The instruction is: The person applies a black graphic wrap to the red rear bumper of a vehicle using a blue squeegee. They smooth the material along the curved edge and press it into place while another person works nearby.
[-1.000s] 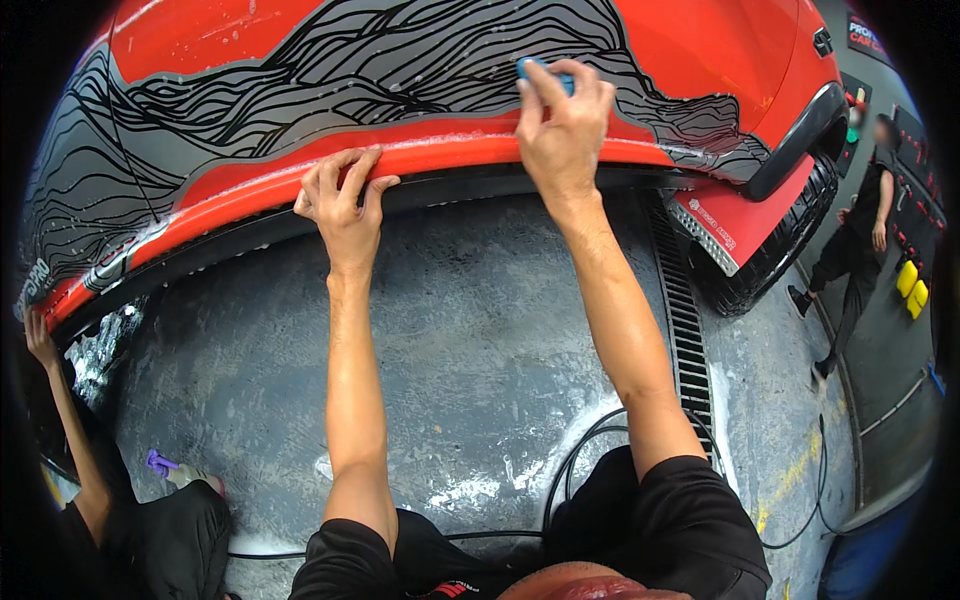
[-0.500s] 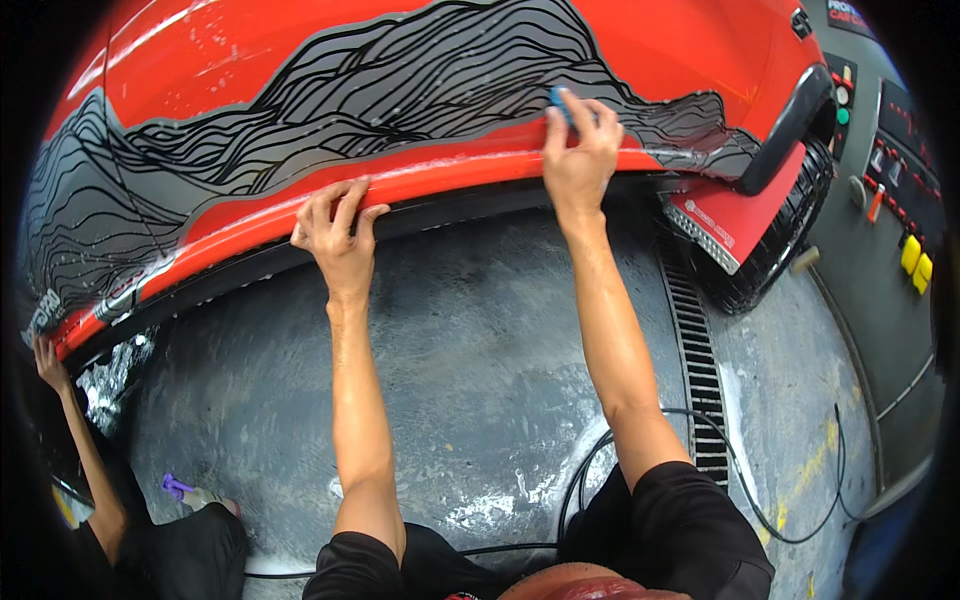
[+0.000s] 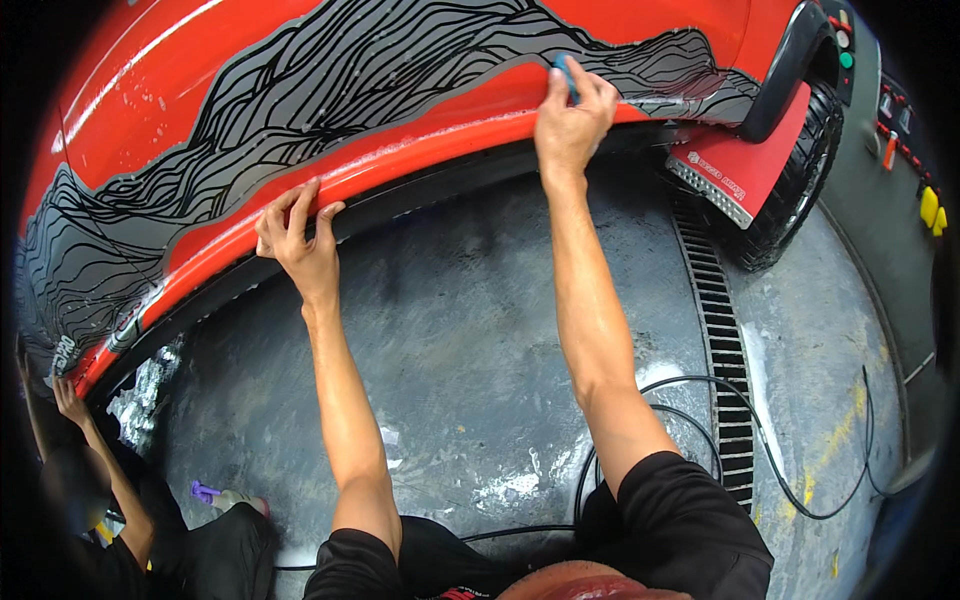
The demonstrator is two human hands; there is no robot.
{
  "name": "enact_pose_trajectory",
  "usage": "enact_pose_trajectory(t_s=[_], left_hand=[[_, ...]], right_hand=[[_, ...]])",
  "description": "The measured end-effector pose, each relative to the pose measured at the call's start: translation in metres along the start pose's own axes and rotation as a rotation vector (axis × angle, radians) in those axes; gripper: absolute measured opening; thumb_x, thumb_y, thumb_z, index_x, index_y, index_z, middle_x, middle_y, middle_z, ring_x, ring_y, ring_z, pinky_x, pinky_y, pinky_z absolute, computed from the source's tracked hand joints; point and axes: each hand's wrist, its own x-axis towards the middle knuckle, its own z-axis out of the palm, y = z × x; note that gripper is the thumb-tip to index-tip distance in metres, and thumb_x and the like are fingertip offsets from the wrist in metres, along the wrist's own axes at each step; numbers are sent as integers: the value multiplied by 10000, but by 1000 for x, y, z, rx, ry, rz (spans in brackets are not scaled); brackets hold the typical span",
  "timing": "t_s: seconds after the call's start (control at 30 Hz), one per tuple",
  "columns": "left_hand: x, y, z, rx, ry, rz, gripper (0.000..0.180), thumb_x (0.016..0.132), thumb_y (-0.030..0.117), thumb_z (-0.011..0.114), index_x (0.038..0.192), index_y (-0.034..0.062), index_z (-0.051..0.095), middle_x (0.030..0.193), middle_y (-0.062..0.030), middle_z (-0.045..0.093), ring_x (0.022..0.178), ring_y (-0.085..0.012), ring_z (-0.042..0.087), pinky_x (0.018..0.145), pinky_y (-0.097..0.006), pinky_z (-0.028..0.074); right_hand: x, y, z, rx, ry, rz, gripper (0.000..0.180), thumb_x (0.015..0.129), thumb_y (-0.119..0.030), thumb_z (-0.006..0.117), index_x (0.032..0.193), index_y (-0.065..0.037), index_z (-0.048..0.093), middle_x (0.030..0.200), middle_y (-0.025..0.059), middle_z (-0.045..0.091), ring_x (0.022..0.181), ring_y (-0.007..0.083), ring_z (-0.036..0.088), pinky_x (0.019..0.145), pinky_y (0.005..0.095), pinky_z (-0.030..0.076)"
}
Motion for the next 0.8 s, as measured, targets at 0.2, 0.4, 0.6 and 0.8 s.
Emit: enact_pose_trajectory(t_s=[0.2,0.4,0.6,0.8], left_hand=[[2,0,-3,56,-10,14,471,791,227,934,1249,243,823,1202,47,733,1184,-198,606,1073,-413,374],[0,-2,1,26,-2,17,471,785,237,934,1243,242,823,1186,60,720,1174,-199,590,1061,-422,353],[1,-1,-1,28,-14,22,475,785,234,935,1246,239,822,1183,57,721,1169,-195,594,1056,-419,359],[1,-1,-2,35,-11,25,476,785,222,937,1247,236,823,1189,44,729,1171,-197,599,1059,-416,371]], right_hand=[[5,-5,4,32,-7,-71,241,983,-175,764,1202,-86,811,1167,175,623,1107,346,563,954,475,500],[-15,-17,6,113,-109,-139,229,985,-175,769,1196,-102,821,1169,150,614,1084,328,565,905,461,515],[-11,-23,2,103,-140,-214,217,972,-150,754,1168,-90,826,1141,164,620,1070,340,558,905,470,506],[-11,-17,2,96,-175,-268,221,964,-155,759,1164,-89,826,1123,167,645,1088,356,568,913,475,503]])
